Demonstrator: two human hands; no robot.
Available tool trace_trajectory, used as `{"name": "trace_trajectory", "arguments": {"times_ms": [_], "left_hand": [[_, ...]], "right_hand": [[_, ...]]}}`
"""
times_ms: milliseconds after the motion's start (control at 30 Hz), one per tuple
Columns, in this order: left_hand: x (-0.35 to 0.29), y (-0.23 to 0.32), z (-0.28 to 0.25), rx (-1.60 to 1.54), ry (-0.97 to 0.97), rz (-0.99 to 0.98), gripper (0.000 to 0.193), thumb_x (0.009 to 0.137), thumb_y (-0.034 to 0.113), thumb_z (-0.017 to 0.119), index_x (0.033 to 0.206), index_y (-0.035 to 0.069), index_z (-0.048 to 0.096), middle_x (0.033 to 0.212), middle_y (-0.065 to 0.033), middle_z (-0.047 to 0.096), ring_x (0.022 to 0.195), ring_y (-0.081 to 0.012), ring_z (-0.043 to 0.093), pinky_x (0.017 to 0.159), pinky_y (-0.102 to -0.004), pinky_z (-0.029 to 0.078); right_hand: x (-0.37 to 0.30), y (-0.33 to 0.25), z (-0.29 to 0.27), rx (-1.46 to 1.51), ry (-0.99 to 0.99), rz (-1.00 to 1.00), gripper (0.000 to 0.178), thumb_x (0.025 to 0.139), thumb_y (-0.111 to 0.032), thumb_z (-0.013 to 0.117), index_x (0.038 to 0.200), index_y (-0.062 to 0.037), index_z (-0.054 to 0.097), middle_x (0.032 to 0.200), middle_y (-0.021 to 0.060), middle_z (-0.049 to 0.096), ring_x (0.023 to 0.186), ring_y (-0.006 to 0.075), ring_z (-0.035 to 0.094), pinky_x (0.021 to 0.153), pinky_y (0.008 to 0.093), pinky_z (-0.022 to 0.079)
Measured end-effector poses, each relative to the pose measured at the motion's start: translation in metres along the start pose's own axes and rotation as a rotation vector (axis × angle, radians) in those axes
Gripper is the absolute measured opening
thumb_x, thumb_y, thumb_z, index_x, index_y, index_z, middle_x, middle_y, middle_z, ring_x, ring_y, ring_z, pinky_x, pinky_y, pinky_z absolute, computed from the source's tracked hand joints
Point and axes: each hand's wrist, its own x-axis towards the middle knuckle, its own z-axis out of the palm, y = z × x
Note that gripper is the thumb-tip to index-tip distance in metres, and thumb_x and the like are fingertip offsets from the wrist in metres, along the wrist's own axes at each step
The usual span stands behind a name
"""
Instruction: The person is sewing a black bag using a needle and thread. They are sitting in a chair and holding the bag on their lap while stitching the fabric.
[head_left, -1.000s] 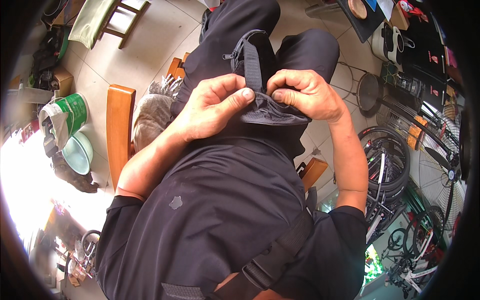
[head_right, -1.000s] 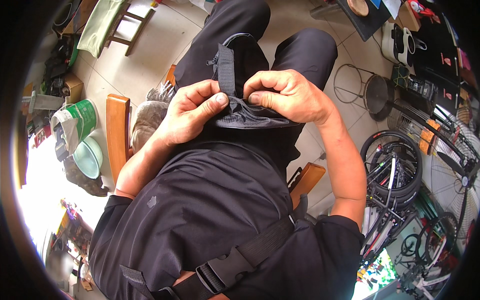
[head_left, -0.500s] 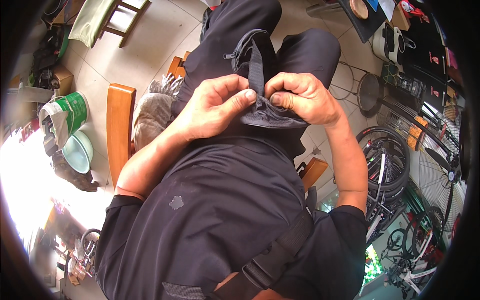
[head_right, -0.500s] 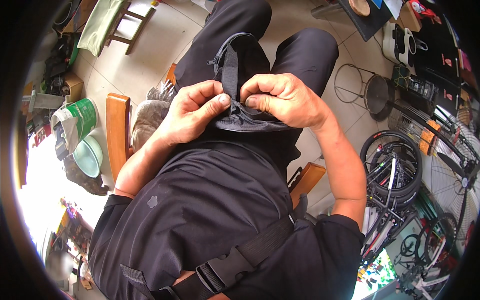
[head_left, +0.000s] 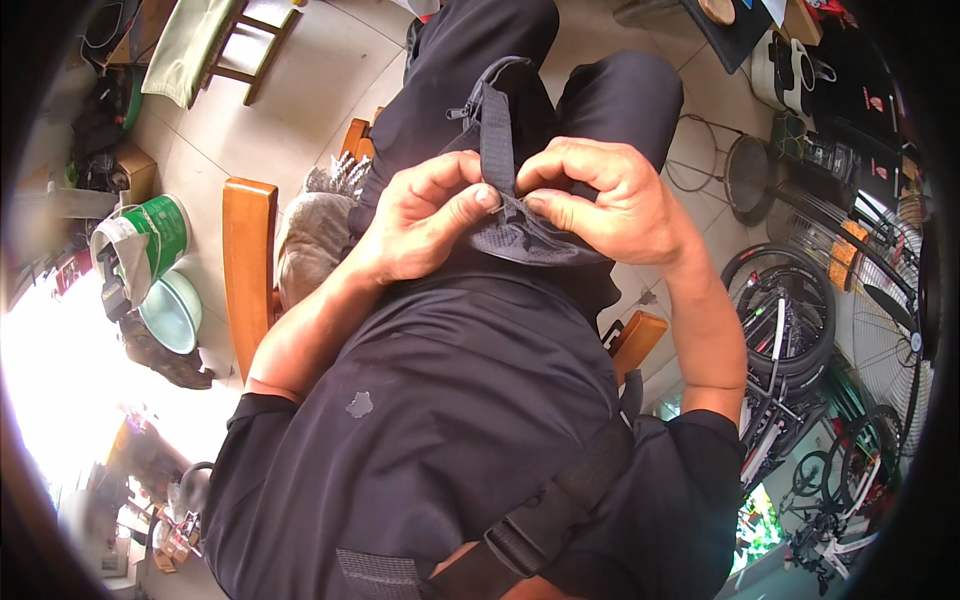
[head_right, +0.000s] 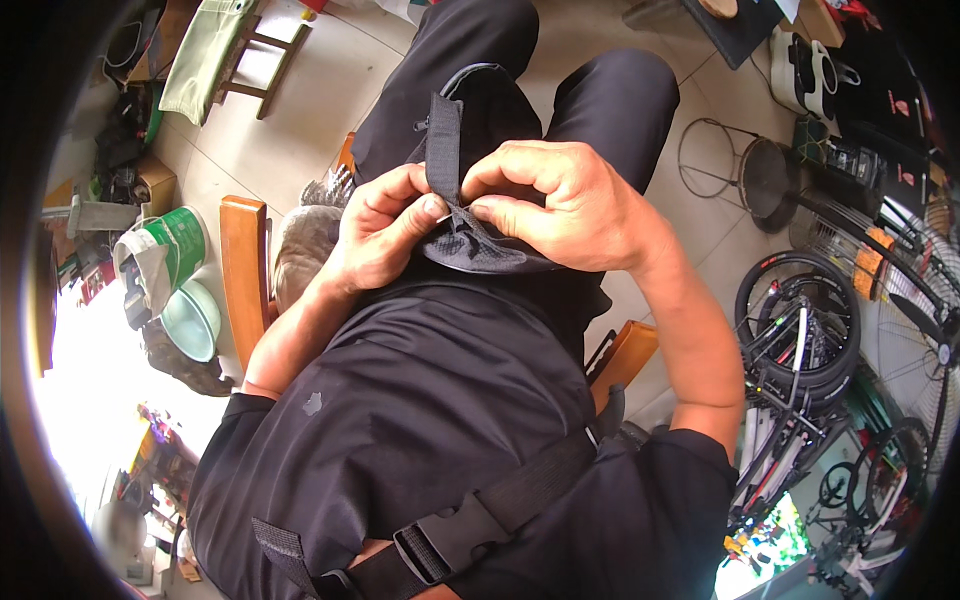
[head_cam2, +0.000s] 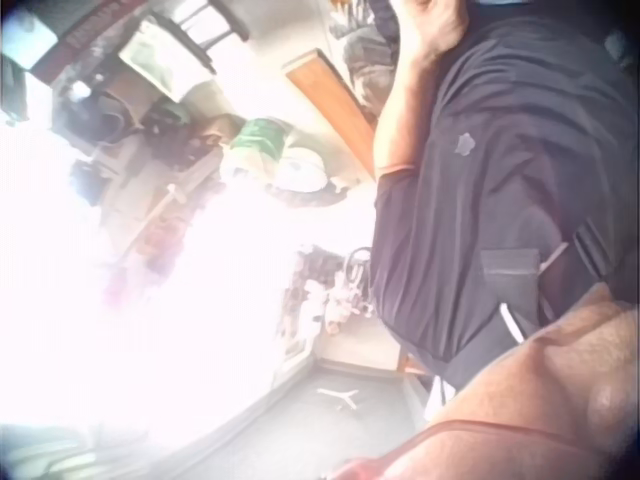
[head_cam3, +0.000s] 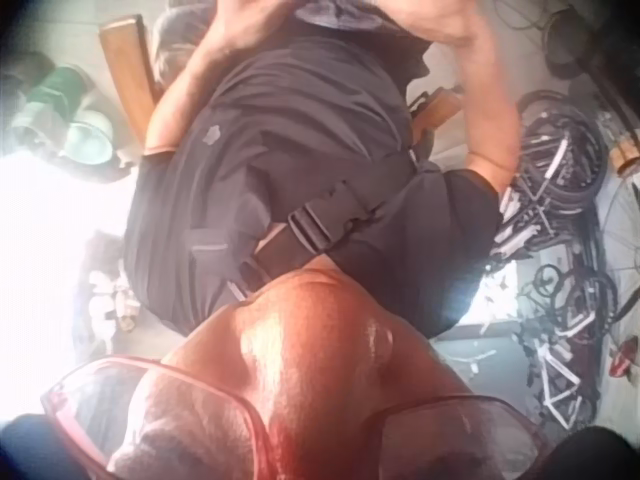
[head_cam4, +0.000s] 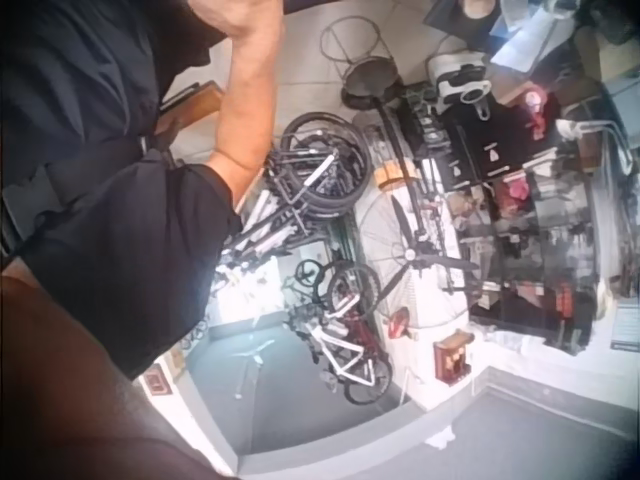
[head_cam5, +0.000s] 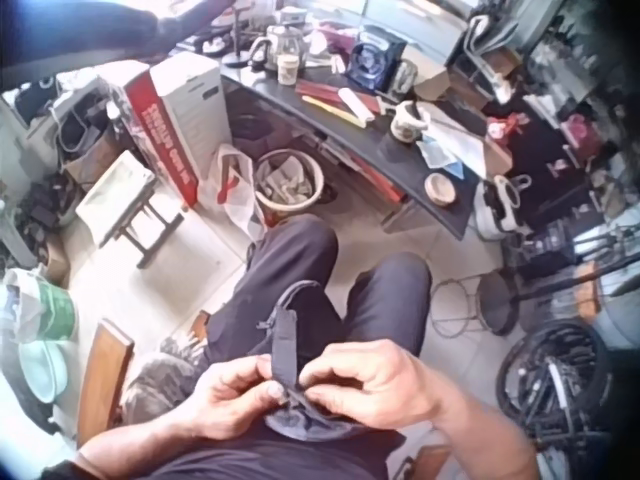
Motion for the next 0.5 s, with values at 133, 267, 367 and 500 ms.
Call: {"name": "trace_trajectory", "arguments": {"times_ms": [133, 267, 367, 500], "left_hand": [[-0.0021, -0.0007, -0.0031, 0.004, -0.05, 0.065, 0.014, 0.114, 0.01, 0.066, 0.125, 0.001, 0.068, 0.12, -0.0019, 0.071, 0.111, -0.0088, 0.064, 0.104, -0.0283, 0.05], [-0.0022, 0.005, 0.0019, -0.016, -0.076, 0.093, 0.017, 0.112, 0.007, 0.069, 0.127, 0.0, 0.069, 0.124, -0.0042, 0.073, 0.115, -0.0113, 0.067, 0.108, -0.0299, 0.05], [-0.0014, 0.0034, -0.0033, 0.039, -0.093, 0.085, 0.017, 0.11, 0.004, 0.071, 0.126, -0.001, 0.07, 0.125, -0.0059, 0.073, 0.117, -0.0129, 0.068, 0.11, -0.0314, 0.051], [0.0009, -0.0008, -0.0059, 0.071, -0.08, 0.128, 0.015, 0.109, 0.003, 0.071, 0.124, -0.001, 0.072, 0.124, -0.0069, 0.074, 0.115, -0.0142, 0.068, 0.108, -0.0324, 0.052]], "right_hand": [[-0.0026, 0.0009, -0.0008, 0.09, -0.013, 0.1, 0.009, 0.101, 0.002, 0.075, 0.11, 0.0017, 0.077, 0.092, 0.0035, 0.076, 0.081, 0.0091, 0.07, 0.073, 0.0271, 0.057], [-0.0064, 0.0028, -0.0007, 0.073, -0.022, 0.112, 0.007, 0.101, 0.0, 0.076, 0.108, 0.002, 0.077, 0.089, 0.0034, 0.076, 0.08, 0.0093, 0.07, 0.073, 0.0271, 0.057], [-0.0078, 0.0018, 0.0008, 0.043, -0.013, 0.06, 0.007, 0.1, -0.002, 0.078, 0.107, 0.0014, 0.077, 0.088, 0.0048, 0.076, 0.079, 0.0108, 0.071, 0.072, 0.0281, 0.057], [-0.0066, -0.0025, 0.0036, -0.131, 0.042, -0.102, 0.009, 0.094, 0.0, 0.081, 0.102, 0.0005, 0.076, 0.085, 0.0088, 0.073, 0.073, 0.0191, 0.071, 0.067, 0.0329, 0.056]]}}
